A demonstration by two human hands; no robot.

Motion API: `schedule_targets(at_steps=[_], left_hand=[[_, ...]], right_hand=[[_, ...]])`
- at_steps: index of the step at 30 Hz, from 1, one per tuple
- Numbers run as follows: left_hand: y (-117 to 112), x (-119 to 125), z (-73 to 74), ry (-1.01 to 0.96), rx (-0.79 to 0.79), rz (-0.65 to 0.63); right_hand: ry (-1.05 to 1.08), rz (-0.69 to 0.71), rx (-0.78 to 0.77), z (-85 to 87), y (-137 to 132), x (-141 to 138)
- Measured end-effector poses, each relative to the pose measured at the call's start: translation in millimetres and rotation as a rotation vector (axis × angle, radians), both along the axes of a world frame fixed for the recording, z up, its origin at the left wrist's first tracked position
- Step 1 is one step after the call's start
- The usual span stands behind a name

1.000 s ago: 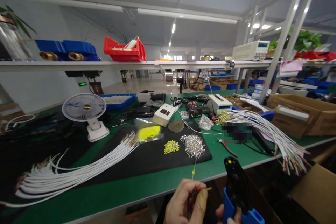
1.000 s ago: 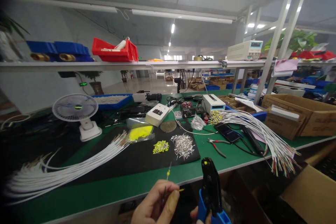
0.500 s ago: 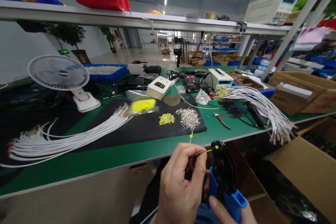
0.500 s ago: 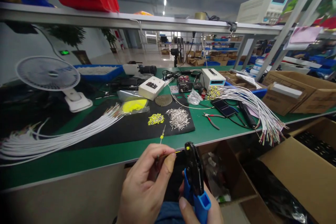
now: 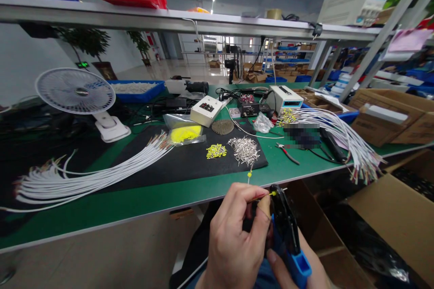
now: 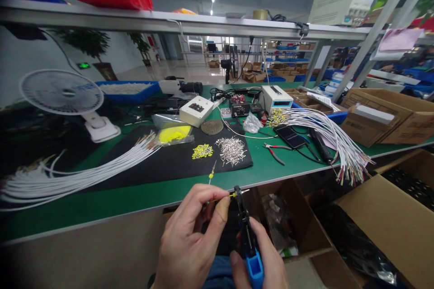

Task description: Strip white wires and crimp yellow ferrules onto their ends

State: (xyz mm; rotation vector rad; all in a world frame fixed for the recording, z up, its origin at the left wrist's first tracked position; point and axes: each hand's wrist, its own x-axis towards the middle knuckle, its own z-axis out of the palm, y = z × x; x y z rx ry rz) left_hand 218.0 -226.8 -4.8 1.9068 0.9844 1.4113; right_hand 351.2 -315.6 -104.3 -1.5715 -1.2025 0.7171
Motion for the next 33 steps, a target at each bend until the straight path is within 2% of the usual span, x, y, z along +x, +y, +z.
schedule_targets(at_steps=[3,7,10,15,19,25,33], left_hand=[[-0.9,-3.2,0.4,-0.07,-0.097,-0.053],[-2.1,-8.7,0.2,-0.175,-0.243,-0.128],[-3.4,-11.6,-2.1,-0.22,-0.291,-0.153],[-5.0,-12.2,-4.9,-0.237,-0.315,-0.085],[-3.8,-11.8,-4.9,-0.219,-0.277,-0.056],[-3.1,-12.2,-6.3,-0.221,-0.269,-0.056],[-5.2,-13.6,-5.2,-0.203,-0.223,-0.033]], right_hand=[[-0.181,-0.011,0.064,0.3,2.9,8.4],[-0.381,0.104,0.135,-2.1,3.2,26.5],[-0.47,0.124,0.173,-3.6,3.6,34.7],[-0.472,0.102,0.239,6.4,9.3,30.3],[-0.413,0.087,0.259,13.1,13.0,25.3],[-0.438,0.106,0.262,5.5,13.5,28.1],[-0.454,0.041,0.279,1.5,13.4,30.2]])
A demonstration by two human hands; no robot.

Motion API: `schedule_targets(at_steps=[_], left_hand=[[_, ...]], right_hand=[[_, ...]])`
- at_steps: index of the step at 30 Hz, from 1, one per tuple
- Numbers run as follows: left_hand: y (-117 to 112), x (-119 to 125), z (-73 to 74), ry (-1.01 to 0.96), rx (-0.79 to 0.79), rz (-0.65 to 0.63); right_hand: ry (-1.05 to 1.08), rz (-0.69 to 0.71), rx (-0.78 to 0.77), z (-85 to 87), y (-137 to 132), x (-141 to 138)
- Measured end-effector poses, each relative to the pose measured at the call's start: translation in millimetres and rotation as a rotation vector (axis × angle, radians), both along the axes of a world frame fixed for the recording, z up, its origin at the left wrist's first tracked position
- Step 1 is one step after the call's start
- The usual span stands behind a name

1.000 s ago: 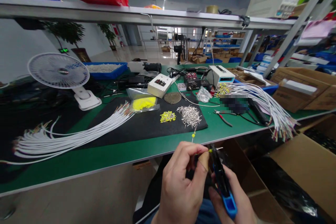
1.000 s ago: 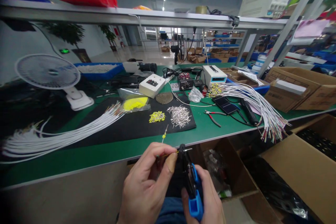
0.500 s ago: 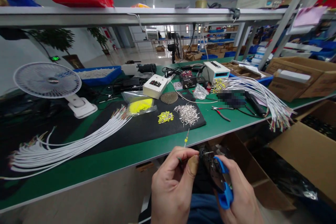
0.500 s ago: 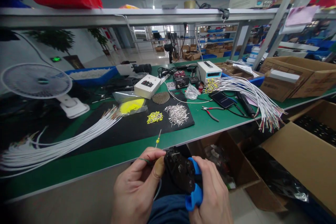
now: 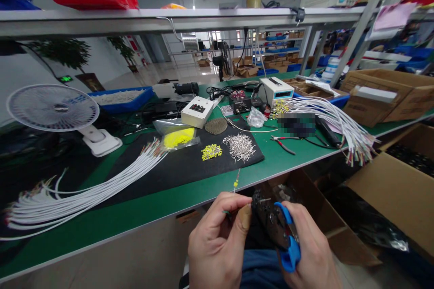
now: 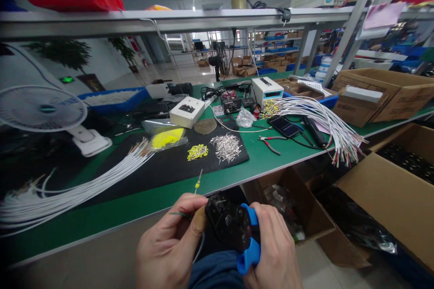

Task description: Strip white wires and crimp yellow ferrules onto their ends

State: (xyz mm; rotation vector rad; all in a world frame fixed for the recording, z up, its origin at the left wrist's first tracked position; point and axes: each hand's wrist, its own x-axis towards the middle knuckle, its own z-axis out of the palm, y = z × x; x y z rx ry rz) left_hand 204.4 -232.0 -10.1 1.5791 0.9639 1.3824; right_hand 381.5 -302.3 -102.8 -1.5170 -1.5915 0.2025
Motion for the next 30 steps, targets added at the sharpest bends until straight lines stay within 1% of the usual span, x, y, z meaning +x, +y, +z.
schedule_targets(at_steps=[7,11,14,19,24,27,30], left_hand=[[-1.8,-0.3,1.4,0.028,0.031,0.024],[-3.9,1.2,2.8,0.066,0.048,0.039],[-6.5,5.3,3.5,0.09,0.08,0.061],[-13.3,16.4,-0.5,0.116,0.138,0.096],[-16.5,26.7,-13.3,0.157,0.18,0.092],[-13.8,30.8,-21.6,0.149,0.166,0.052],[-9.1,33.6,-27.0,0.14,0.161,0.013]], right_hand=[[-0.045,0.012,-0.008,9.2,-0.1,-0.8],[-0.036,0.034,0.006,9.7,2.1,-0.5],[0.001,0.062,-0.005,3.4,3.4,0.7],[0.145,0.074,-0.011,-15.5,8.5,2.5],[0.243,0.051,-0.007,-30.1,16.8,-2.0],[0.309,0.039,-0.011,-36.1,19.1,-10.1],[0.39,0.011,-0.019,-38.7,20.0,-21.3]])
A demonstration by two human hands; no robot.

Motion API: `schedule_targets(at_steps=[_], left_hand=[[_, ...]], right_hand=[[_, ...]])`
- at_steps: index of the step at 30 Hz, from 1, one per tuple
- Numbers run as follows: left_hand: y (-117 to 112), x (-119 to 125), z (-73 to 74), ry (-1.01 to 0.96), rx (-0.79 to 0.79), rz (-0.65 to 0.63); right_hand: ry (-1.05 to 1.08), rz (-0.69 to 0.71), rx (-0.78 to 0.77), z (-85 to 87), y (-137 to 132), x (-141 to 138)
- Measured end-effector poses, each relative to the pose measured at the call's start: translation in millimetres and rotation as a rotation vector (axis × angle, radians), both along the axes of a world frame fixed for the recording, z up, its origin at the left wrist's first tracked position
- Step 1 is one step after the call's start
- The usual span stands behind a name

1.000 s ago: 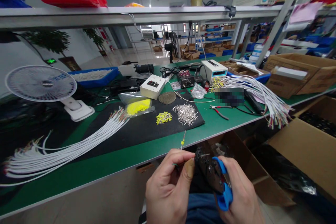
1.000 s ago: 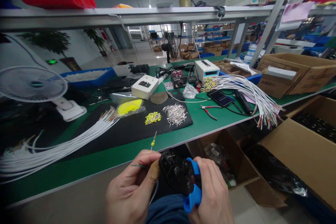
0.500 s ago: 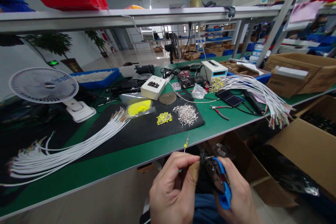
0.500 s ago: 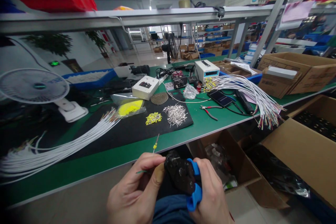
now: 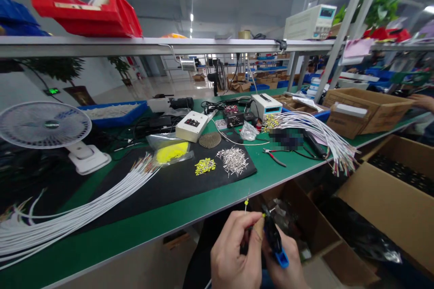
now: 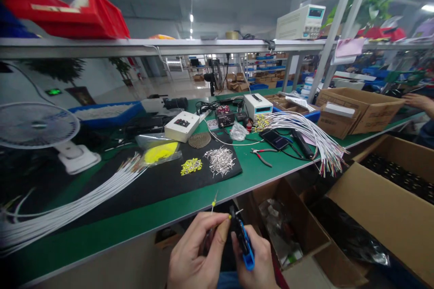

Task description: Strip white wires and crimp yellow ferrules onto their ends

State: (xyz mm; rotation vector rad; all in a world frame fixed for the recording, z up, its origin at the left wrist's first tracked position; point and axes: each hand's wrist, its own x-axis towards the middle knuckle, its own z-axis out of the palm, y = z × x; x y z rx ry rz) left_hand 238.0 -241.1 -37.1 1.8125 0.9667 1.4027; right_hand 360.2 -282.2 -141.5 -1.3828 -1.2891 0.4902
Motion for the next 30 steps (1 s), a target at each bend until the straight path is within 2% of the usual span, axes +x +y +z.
schedule_targets(at_steps=[5,11,16,18,20,22,23,25,27,28,29,30], left_hand=[[6.9,-1.7,-1.9,-0.003,0.049,0.023],[9.4,-18.6,9.7,0.05,0.139,0.057],[13.4,-35.0,16.2,0.316,0.307,0.14],[16.3,-45.4,17.9,0.421,0.374,0.213],[23.5,-64.6,26.3,0.501,0.444,0.314],[38.5,-94.9,48.1,0.579,0.543,0.471],[49.5,-113.0,65.0,0.651,0.609,0.617],[78.0,-148.7,109.0,0.66,0.661,0.805],[111.9,-173.2,157.8,0.723,0.7,0.853],[129.0,-178.2,179.4,0.75,0.777,0.859],[144.9,-177.8,196.4,0.83,0.813,0.78],[158.7,-172.1,207.2,0.894,0.861,0.674]], right_hand=[[0.108,-0.051,-0.04,7.3,1.1,-12.9],[0.146,0.011,-0.04,12.6,-4.6,-19.9],[0.056,0.017,-0.061,8.2,-6.6,-19.1],[0.021,-0.034,-0.065,11.4,-6.8,-13.0],[0.063,-0.056,-0.097,17.4,-8.5,-3.7],[0.165,-0.052,-0.169,23.9,-12.2,7.4],[0.214,-0.055,-0.203,26.7,-14.4,12.9],[0.28,-0.081,-0.241,30.5,-18.2,22.3],[0.321,-0.128,-0.261,32.0,-20.2,28.0],[0.34,-0.147,-0.265,31.9,-20.5,29.2],[0.356,-0.158,-0.264,31.1,-20.5,29.5],[0.368,-0.165,-0.26,29.9,-20.4,29.1]])
